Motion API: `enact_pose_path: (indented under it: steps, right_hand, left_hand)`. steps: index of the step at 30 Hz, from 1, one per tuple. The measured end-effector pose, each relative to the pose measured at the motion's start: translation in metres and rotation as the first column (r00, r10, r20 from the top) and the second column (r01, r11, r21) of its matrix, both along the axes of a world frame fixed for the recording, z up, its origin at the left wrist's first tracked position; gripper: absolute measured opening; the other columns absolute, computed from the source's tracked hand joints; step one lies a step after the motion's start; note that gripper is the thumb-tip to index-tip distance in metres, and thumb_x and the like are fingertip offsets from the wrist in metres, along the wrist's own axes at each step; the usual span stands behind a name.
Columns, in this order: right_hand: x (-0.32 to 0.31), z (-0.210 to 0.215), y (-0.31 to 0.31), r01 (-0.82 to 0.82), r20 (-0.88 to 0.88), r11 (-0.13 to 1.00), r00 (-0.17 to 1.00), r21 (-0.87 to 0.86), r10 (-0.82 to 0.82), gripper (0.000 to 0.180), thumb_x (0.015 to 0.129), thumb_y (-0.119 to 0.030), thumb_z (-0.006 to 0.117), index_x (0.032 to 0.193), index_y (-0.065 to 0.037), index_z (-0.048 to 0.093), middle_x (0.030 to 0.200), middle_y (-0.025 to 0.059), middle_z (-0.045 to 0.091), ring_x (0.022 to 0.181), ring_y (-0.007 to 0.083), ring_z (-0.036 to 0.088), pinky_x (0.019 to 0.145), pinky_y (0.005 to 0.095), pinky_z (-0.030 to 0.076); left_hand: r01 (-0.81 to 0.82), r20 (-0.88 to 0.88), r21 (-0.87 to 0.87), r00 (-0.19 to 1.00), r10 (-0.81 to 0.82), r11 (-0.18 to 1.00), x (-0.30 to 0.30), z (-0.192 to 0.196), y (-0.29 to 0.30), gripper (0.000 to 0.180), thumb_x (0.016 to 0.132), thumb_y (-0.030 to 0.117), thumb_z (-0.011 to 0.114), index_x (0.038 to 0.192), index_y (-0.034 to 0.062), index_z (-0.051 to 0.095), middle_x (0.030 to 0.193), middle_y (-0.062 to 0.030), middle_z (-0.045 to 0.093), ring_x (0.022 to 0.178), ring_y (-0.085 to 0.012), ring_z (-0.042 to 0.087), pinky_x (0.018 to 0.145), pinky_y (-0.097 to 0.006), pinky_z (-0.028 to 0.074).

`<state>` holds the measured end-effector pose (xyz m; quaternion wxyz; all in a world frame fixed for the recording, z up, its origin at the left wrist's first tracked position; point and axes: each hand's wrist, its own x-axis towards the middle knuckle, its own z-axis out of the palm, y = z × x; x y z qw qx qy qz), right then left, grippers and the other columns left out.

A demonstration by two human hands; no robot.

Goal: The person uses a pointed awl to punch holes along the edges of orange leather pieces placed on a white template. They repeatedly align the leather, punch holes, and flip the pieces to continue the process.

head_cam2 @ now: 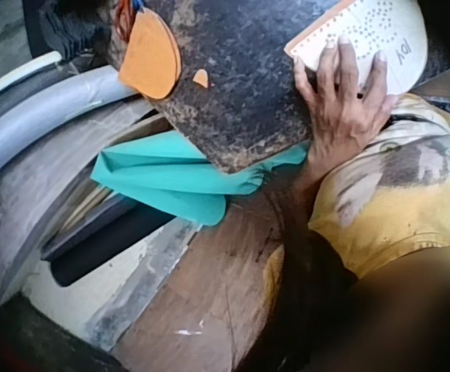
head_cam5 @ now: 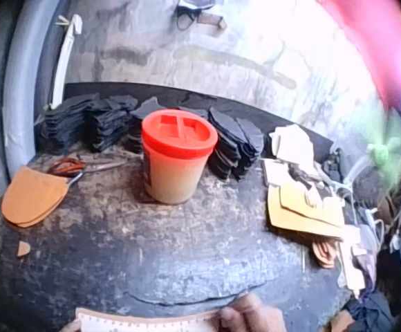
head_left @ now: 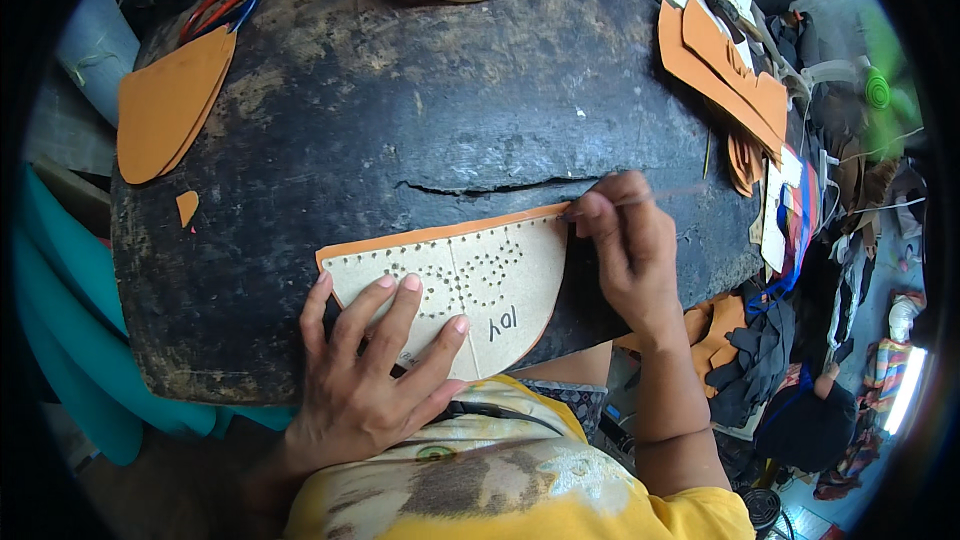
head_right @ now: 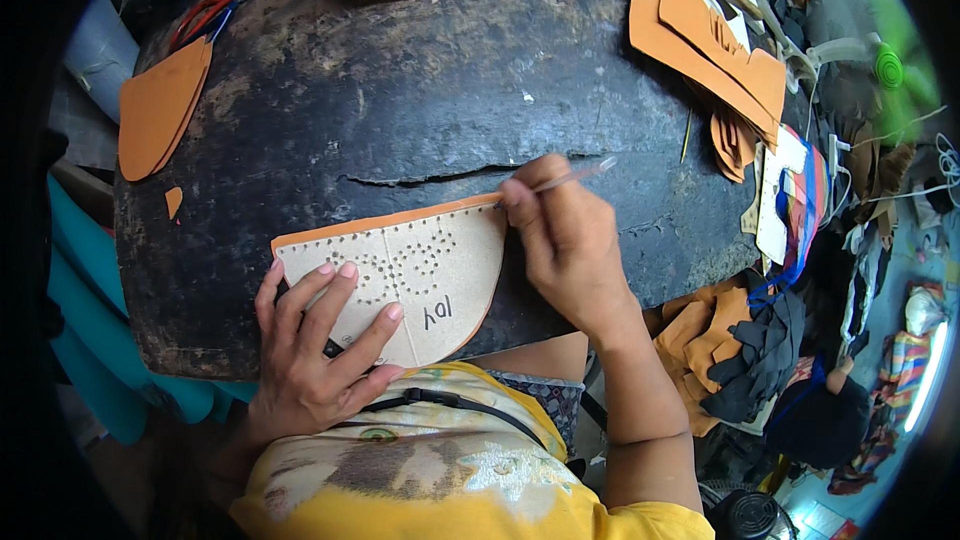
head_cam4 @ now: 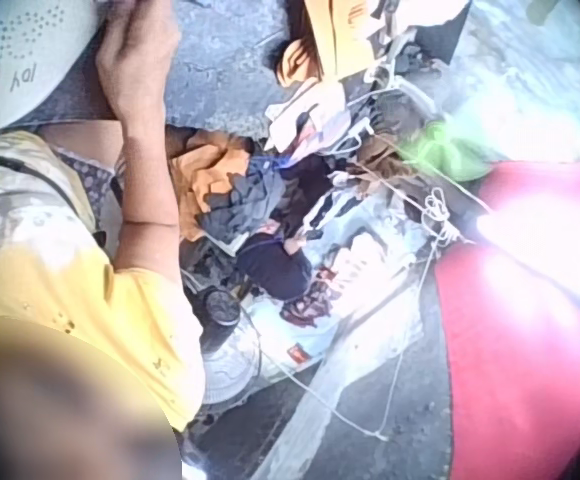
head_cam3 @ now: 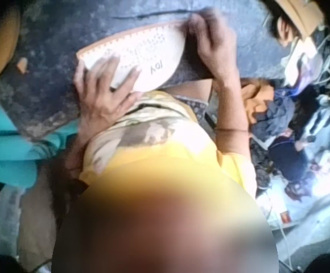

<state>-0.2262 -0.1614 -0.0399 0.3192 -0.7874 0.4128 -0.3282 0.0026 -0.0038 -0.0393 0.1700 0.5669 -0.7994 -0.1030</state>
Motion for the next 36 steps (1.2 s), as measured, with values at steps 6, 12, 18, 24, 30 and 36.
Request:
enact_pose_path:
  steps: [6,12,18,24,30,36]
  right_hand:
    - [0.002,-0.004,0.003,0.048,0.231,0.985,0.969,0.165,-0.086,0.014,0.106,-0.01,0.053,0.096,0.0,0.055,0.078,0.0053,0.06,0.07,0.0094,0.059,0.063,0.0253,0.048]
    - [0.01,-0.002,0.007,-0.073,-0.105,0.971,0.993,-0.229,0.05,0.008,0.095,-0.002,0.063,0.095,0.001,0.056,0.079,0.0177,0.059,0.067,0.0367,0.062,0.063,0.0382,0.051]
    - [0.01,0.003,0.002,-0.049,-0.108,0.997,0.993,-0.057,0.042,0.013,0.09,0.003,0.067,0.095,0.001,0.055,0.086,0.0173,0.06,0.074,0.0355,0.063,0.063,0.0406,0.05]
    - [0.011,0.0,0.002,-0.094,-0.063,0.986,0.994,-0.138,0.086,0.01,0.092,0.001,0.066,0.092,0.002,0.056,0.085,0.016,0.061,0.071,0.0337,0.063,0.063,0.038,0.052]
    - [0.011,0.0,0.0,0.058,0.138,0.99,0.988,0.127,-0.075,0.012,0.101,-0.007,0.059,0.091,0.0,0.057,0.071,0.0085,0.062,0.061,0.0187,0.064,0.058,0.0301,0.049]
    - [0.02,-0.006,0.007,-0.023,-0.026,0.983,0.999,-0.183,0.018,0.009,0.095,-0.002,0.064,0.092,0.001,0.056,0.075,0.0143,0.058,0.061,0.0317,0.06,0.059,0.0374,0.049]
  left_hand:
    - [-0.009,-0.001,0.012,1.0,0.009,1.0,-0.001,0.002,0.0,0.053,0.079,0.045,0.08,0.126,0.0219,0.069,0.137,-0.018,0.051,0.132,-0.0344,0.043,0.11,-0.069,0.025]
    - [-0.006,0.002,0.012,1.0,0.006,1.0,-0.002,0.003,-0.001,0.053,0.079,0.045,0.08,0.125,0.0212,0.069,0.137,-0.018,0.05,0.131,-0.0349,0.042,0.11,-0.069,0.025]
    - [-0.016,-0.004,0.018,1.0,0.017,1.0,-0.003,0.004,-0.001,0.05,0.081,0.043,0.078,0.125,0.0207,0.069,0.136,-0.018,0.051,0.131,-0.0347,0.043,0.11,-0.069,0.025]
    - [-0.024,0.003,-0.002,1.0,0.024,1.0,-0.004,0.002,-0.001,0.048,0.083,0.044,0.076,0.124,0.0204,0.07,0.136,-0.0178,0.052,0.131,-0.0346,0.043,0.111,-0.069,0.025]
    - [-0.031,-0.001,-0.002,1.0,0.031,1.0,-0.004,0.001,0.0,0.047,0.084,0.045,0.075,0.124,0.0204,0.07,0.136,-0.0175,0.051,0.132,-0.0338,0.042,0.111,-0.069,0.025]
    - [-0.031,0.008,0.002,0.999,0.031,1.0,-0.004,0.001,0.0,0.047,0.084,0.045,0.075,0.124,0.0207,0.069,0.136,-0.0173,0.051,0.132,-0.0335,0.042,0.111,-0.069,0.025]
